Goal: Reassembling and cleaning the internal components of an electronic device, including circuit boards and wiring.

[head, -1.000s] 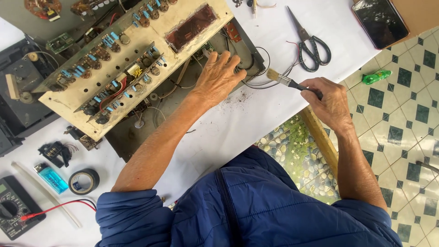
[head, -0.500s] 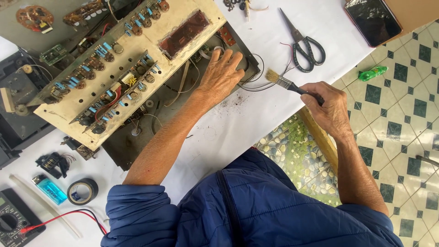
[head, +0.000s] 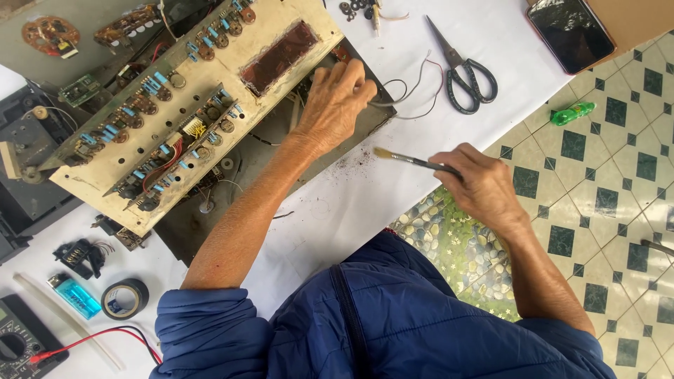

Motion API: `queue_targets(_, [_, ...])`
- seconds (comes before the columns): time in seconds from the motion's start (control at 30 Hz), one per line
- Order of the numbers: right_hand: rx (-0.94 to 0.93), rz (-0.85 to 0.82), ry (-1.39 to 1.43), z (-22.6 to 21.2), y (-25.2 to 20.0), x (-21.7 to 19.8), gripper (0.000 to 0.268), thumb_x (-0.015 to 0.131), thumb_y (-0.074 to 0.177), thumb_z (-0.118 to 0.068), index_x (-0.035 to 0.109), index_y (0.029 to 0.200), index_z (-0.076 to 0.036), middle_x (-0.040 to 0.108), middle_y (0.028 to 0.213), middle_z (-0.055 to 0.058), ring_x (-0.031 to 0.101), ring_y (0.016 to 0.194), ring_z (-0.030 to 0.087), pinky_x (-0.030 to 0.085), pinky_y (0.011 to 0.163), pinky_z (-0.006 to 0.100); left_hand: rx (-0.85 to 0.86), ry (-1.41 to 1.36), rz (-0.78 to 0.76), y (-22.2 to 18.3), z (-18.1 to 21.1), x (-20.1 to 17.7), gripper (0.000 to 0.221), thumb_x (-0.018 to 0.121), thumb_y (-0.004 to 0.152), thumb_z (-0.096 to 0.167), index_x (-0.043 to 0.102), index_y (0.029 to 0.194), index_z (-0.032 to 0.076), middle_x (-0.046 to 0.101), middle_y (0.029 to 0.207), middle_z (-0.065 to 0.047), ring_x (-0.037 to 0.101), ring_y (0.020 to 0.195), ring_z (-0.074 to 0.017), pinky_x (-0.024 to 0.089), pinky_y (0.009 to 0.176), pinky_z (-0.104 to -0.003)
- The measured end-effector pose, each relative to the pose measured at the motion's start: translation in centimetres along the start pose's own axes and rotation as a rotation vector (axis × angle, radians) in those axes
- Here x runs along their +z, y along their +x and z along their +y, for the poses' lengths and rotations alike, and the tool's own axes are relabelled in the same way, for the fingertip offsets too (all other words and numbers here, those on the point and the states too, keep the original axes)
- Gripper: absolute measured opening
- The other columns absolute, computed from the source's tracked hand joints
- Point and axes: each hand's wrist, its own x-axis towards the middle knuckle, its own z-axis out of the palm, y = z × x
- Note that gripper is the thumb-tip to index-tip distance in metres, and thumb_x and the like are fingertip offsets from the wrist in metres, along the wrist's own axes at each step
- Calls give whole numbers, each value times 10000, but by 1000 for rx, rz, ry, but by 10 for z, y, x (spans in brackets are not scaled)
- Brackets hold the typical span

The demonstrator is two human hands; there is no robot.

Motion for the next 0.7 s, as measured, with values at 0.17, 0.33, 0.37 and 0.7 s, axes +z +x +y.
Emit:
queue_targets(0.17, [-69,206,-543,-16,36,28,305,584,1053,45,727,1222,-165,502,887,12,459,528,89,320,300,209,-170,-207,130,10,-2,-15,317,759,869,-81,505,900,107,397,925,-19,511,810,-165,598,712,-341])
queue_targets(0.33, [-142,297,-678,-13,92,63,397,597,917,74,699,1178,-208,481,925,11,541,691,119,363,346,227,-236,-433,94,13,0,-42,292,682,962,-115,484,935,98,418,1016,-36,806,930,-256,634,492,-258])
queue_targets(0.37, [-189,339,-711,-14,104,70,418,589,881,59,684,1192,-202,448,970,15,536,756,133,373,373,247,-242,-445,101,13,0,-45,292,676,960,-116,479,926,97,435,1048,-43,804,967,-249,627,480,-254])
queue_targets(0.7, [-96,-359,-654,-10,105,7,383,646,927,38,712,1210,-211,552,914,28,587,568,158,520,369,316,-303,-386,126,10,-13,-45,303,636,948,-125,464,995,121,417,1013,-13,777,962,-191,680,624,-315])
